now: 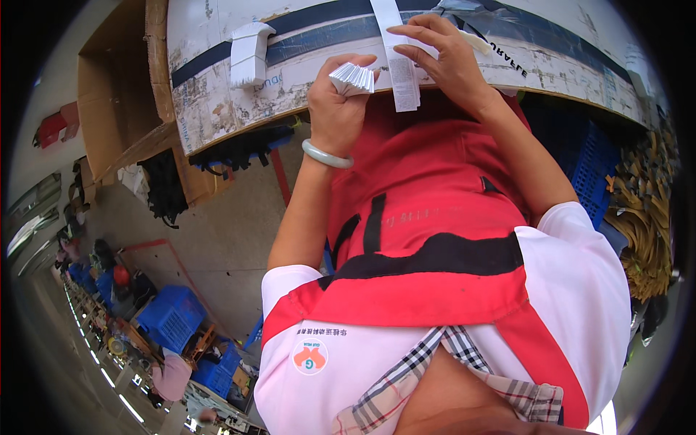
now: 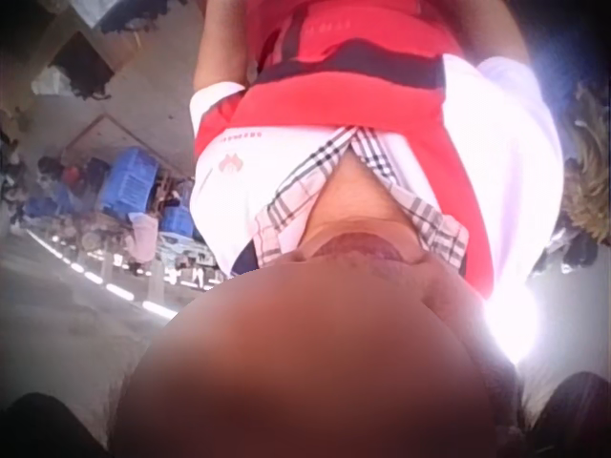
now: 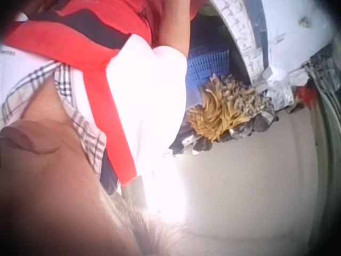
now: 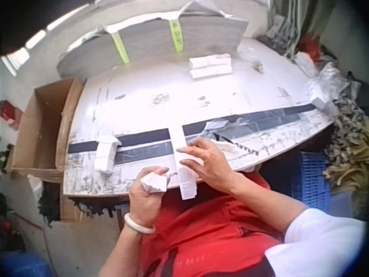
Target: Manually sorting and peeling white adhesive labels at a factory workstation.
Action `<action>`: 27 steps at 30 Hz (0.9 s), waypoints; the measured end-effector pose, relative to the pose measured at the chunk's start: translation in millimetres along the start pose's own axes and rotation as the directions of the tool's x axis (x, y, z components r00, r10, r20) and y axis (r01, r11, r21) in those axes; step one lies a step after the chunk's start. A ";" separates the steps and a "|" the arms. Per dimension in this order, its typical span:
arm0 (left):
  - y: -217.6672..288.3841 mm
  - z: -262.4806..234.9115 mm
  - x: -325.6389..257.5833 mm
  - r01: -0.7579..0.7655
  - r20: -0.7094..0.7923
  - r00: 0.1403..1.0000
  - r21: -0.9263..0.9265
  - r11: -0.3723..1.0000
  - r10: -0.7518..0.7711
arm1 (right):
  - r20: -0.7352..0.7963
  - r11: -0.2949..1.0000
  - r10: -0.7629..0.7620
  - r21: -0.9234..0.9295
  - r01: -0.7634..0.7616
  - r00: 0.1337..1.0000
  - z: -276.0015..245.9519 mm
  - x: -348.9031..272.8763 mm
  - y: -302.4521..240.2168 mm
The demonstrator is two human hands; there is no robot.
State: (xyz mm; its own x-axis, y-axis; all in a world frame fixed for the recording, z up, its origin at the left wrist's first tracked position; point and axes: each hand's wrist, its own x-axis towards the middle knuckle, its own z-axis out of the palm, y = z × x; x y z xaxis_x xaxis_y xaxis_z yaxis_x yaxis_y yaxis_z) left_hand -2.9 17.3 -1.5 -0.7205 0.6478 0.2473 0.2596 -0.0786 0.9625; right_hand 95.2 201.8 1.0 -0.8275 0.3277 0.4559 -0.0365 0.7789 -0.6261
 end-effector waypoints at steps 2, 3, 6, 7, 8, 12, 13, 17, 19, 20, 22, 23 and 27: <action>2.5 2.4 1.3 0.080 0.033 0.996 -0.026 0.996 -0.079 | 0.048 0.988 0.036 -0.151 -0.029 0.998 1.9 5.3 4.3; 2.2 2.7 0.5 0.132 0.044 0.990 -0.032 0.991 -0.131 | 0.045 0.988 0.036 -0.151 -0.028 0.998 2.5 5.5 7.9; 1.0 4.0 0.2 0.170 0.048 0.985 -0.029 0.985 -0.168 | 0.100 0.992 0.007 -0.129 0.006 0.995 2.1 1.3 14.7; 0.3 4.2 0.6 0.156 0.042 0.987 -0.024 0.988 -0.155 | 0.078 0.999 0.008 -0.047 -0.005 0.997 1.6 -0.3 12.9; -0.8 4.2 1.9 0.158 0.041 0.987 -0.022 0.987 -0.157 | 0.057 0.999 0.013 0.034 -0.014 0.998 0.5 -2.0 10.1; 3.7 1.1 5.5 -0.097 0.040 0.995 0.044 0.994 0.095 | 0.178 0.964 0.077 0.239 -0.119 0.981 -17.1 -0.5 -14.2; 5.2 0.3 5.3 -0.036 0.096 0.995 -0.027 0.999 0.038 | 0.224 0.924 0.104 0.338 -0.178 0.969 -20.2 2.3 -19.7; 17.6 1.7 -5.4 0.180 0.049 0.984 -0.170 0.969 -0.174 | 0.181 0.879 0.195 0.404 -0.254 0.964 -28.2 5.7 -42.6; 24.4 4.0 -7.6 0.311 0.064 0.950 -0.255 0.915 -0.305 | 0.165 0.912 0.115 0.374 -0.170 0.980 -27.4 0.6 -38.0; 24.4 4.7 -8.3 0.312 0.065 0.950 -0.255 0.915 -0.306 | 0.153 0.936 0.031 0.341 -0.083 0.988 -26.8 -1.7 -36.3; 23.6 4.4 -10.2 0.316 0.084 0.949 -0.292 0.903 -0.305 | 0.176 0.929 0.051 0.354 -0.111 0.983 -24.9 -3.8 -36.6; 24.8 4.3 -10.1 0.317 0.084 0.948 -0.290 0.903 -0.306 | 0.198 0.922 0.068 0.363 -0.138 0.978 -24.6 -4.5 -37.0; 28.1 0.6 -12.2 0.298 0.081 0.954 -0.296 0.908 -0.287 | 0.278 0.889 0.099 0.406 -0.211 0.955 -26.5 -4.6 -40.2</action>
State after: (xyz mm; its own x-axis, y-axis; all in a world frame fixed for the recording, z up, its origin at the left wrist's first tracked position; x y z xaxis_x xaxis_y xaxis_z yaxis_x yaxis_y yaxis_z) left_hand 13.5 7.6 22.4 -0.7103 0.7021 -0.0495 -0.1695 -0.1024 0.9802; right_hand 115.3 183.2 40.9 -0.9502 0.2414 0.1973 -0.0858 0.4061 -0.9098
